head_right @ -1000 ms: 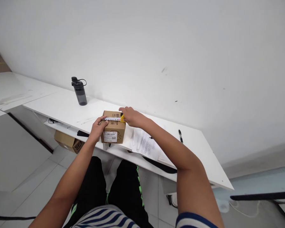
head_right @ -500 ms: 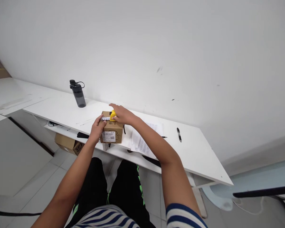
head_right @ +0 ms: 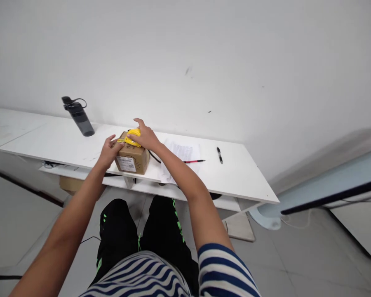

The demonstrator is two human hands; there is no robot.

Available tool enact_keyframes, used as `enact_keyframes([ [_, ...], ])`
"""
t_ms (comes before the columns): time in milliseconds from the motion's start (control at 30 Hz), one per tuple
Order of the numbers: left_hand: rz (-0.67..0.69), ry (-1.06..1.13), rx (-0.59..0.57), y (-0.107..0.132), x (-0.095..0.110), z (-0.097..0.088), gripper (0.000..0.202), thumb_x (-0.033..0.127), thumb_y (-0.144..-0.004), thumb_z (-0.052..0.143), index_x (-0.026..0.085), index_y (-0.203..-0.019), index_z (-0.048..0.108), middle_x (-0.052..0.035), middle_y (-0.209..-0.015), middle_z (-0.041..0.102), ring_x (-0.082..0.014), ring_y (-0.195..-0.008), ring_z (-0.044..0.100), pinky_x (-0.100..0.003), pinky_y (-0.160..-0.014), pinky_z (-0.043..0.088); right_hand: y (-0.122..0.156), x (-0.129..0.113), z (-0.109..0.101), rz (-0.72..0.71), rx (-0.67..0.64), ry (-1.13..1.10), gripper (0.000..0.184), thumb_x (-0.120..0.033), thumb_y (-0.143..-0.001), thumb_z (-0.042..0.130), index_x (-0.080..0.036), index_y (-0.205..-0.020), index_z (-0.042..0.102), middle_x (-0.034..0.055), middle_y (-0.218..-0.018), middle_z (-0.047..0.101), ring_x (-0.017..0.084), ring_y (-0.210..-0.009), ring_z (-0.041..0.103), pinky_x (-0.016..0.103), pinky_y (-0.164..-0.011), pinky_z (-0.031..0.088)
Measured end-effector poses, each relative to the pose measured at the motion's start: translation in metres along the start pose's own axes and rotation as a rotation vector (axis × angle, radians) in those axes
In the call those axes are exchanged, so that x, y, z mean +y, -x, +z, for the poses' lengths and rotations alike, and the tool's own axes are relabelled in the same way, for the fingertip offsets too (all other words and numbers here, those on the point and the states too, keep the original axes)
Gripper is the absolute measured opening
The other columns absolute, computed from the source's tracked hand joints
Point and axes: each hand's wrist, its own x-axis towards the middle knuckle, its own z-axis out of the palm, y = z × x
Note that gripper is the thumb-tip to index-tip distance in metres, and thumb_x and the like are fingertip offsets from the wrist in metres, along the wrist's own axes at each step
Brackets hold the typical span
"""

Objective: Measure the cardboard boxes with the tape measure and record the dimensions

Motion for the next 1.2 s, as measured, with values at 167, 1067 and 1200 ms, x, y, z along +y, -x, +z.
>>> enact_keyframes([
  [167, 0.419, -0.393, 0.291, 0.025, 0.008, 0.000, 0.055, 0.043, -0.081, 0.065, 0.019, -0.129, 0.053, -0.0137, -0.140, 0.052, -0.0277, -0.134, 0.043, -0.045, -0.115, 0.029, -0.023, 0.017, 0.021, 0.169, 0.168, 0.127, 0.051, -0.060, -0.095, 0.040, -0.018, -0.118, 0.058, 0.0140, -0.129, 0.056, 0.026, -0.121, 0.051, 0.046, -0.103, 0.040],
  [1067, 0.516, -0.571, -0.616, 0.104, -0.077, 0.164, 0.045, 0.050, -0.086, 0.058, 0.034, -0.128, 0.063, -0.0051, -0.147, 0.052, -0.0329, -0.142, 0.036, -0.051, -0.119, 0.012, 0.212, 0.162, -0.060, 0.554, 0.323, -0.260, 0.045, -0.061, -0.092, 0.036, -0.022, -0.087, 0.057, -0.0023, -0.064, 0.057, 0.013, -0.054, 0.046, 0.026, -0.057, 0.038],
  [1200, 0.498, -0.572, -0.637, 0.104, -0.075, 0.164, 0.046, 0.050, -0.087, 0.057, 0.033, -0.129, 0.062, -0.0051, -0.148, 0.050, -0.0320, -0.143, 0.035, -0.050, -0.120, 0.012, 0.214, 0.164, -0.060, 0.615, 0.379, -0.296, 0.050, -0.061, -0.090, 0.040, -0.021, -0.066, 0.058, -0.0015, -0.054, 0.048, 0.014, -0.055, 0.045, 0.028, -0.058, 0.039],
])
